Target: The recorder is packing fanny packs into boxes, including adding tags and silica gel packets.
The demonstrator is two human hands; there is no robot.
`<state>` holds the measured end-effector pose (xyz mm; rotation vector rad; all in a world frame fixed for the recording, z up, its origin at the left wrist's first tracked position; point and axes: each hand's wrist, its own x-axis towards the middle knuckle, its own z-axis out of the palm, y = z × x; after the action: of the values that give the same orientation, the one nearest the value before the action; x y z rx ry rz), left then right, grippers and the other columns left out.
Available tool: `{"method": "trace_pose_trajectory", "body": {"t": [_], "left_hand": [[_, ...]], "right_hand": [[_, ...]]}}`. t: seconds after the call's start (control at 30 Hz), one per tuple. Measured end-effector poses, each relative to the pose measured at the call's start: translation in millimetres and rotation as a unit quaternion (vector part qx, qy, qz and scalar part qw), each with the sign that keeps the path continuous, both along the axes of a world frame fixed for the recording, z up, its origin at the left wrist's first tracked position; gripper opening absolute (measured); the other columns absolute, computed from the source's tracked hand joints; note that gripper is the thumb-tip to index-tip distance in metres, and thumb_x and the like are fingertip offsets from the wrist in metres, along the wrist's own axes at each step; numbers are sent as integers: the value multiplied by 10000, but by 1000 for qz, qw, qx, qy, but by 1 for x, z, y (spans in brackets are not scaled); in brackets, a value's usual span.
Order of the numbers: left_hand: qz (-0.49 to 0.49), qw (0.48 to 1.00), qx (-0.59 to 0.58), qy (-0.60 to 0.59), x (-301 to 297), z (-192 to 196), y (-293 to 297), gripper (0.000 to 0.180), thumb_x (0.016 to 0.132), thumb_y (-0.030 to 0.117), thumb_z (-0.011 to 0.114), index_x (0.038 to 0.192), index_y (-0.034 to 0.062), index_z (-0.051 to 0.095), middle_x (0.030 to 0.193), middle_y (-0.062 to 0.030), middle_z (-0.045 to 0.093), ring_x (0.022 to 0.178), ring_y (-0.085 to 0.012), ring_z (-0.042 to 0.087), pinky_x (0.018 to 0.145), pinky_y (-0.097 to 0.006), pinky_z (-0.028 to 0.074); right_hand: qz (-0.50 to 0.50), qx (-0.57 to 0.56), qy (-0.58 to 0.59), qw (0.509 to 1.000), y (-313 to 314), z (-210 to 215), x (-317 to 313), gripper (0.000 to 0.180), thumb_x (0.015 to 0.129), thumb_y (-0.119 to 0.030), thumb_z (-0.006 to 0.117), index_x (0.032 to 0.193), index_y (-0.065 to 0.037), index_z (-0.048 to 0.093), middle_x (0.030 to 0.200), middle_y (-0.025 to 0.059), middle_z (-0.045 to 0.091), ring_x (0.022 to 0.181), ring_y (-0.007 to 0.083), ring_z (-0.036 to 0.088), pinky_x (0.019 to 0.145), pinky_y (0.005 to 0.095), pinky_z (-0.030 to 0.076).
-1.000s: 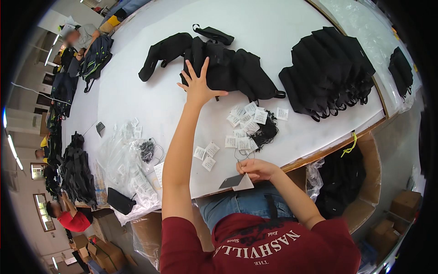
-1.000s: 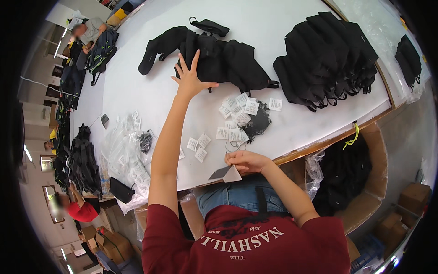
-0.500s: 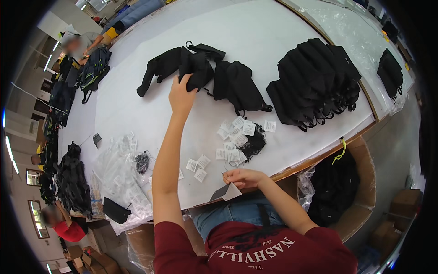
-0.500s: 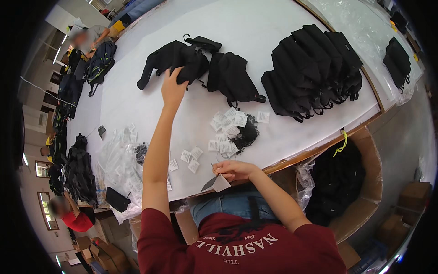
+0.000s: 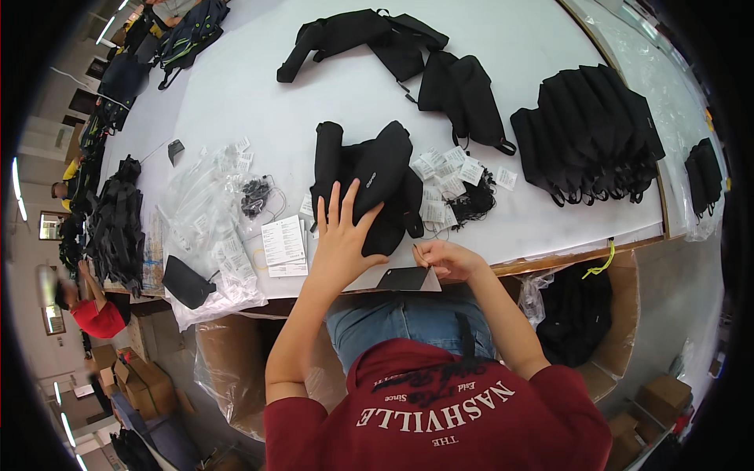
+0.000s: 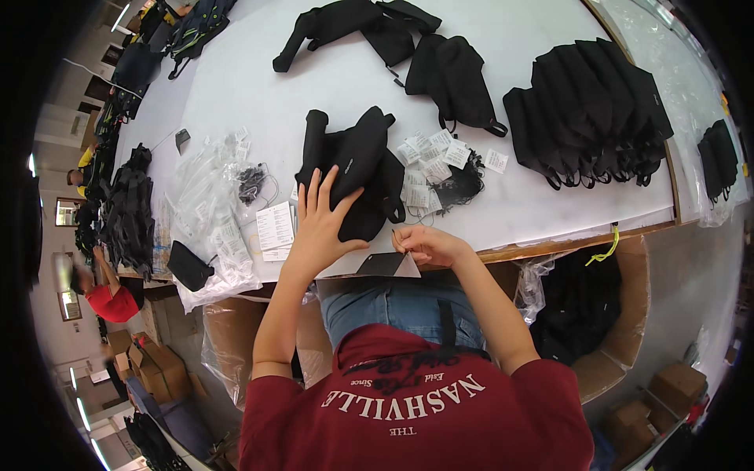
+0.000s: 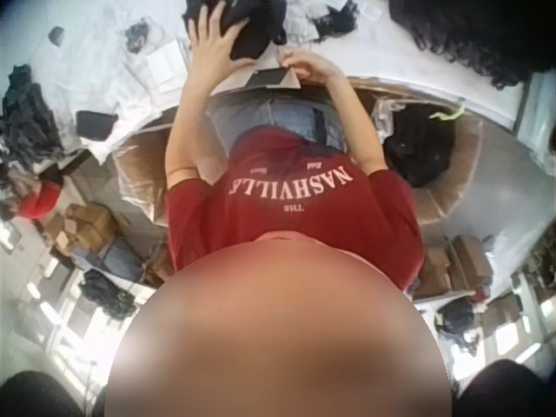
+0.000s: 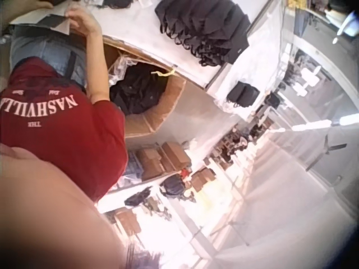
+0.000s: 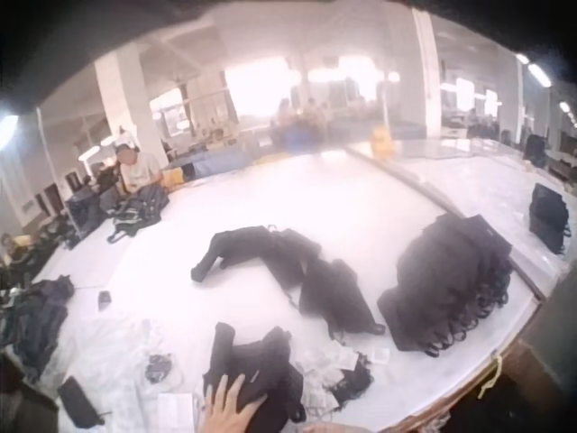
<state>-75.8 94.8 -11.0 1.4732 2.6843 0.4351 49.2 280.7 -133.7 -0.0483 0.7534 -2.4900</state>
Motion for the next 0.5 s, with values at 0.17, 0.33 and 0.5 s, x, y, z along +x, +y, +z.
{"method": "trace_pose_trajectory", "body": {"t": [0.17, 0.33, 0.5], "left_hand": [[-97, 989, 106, -23, 16, -23, 28, 393, 752, 137, 667, 1142, 151, 624, 1438, -140, 357, 1364, -362, 260, 1120, -516, 172], [-64, 988, 134, 38, 26, -47, 51, 404, 729, 85, 630, 1125, 168, 633, 1441, -132, 358, 1356, -358, 270, 1118, -517, 176], [-28, 987, 137, 80, 33, -72, 65, 310, 705, 97, 650, 1001, 186, 678, 1431, -109, 375, 1354, -339, 269, 1119, -501, 162]], "right_hand": [[-6, 68, 10, 998, 3, 11, 9, 232, 839, -240, 622, 813, -29, 528, 721, -15, 466, 469, 26, 340, 411, 174, 240], [-38, 104, 22, 994, 18, 31, 43, 272, 805, -270, 654, 796, -26, 536, 726, -3, 489, 474, 29, 337, 407, 185, 226], [-109, 188, 10, 976, 33, 53, 63, 242, 813, -241, 645, 769, -27, 541, 648, -31, 471, 473, 15, 333, 407, 181, 215]]}}
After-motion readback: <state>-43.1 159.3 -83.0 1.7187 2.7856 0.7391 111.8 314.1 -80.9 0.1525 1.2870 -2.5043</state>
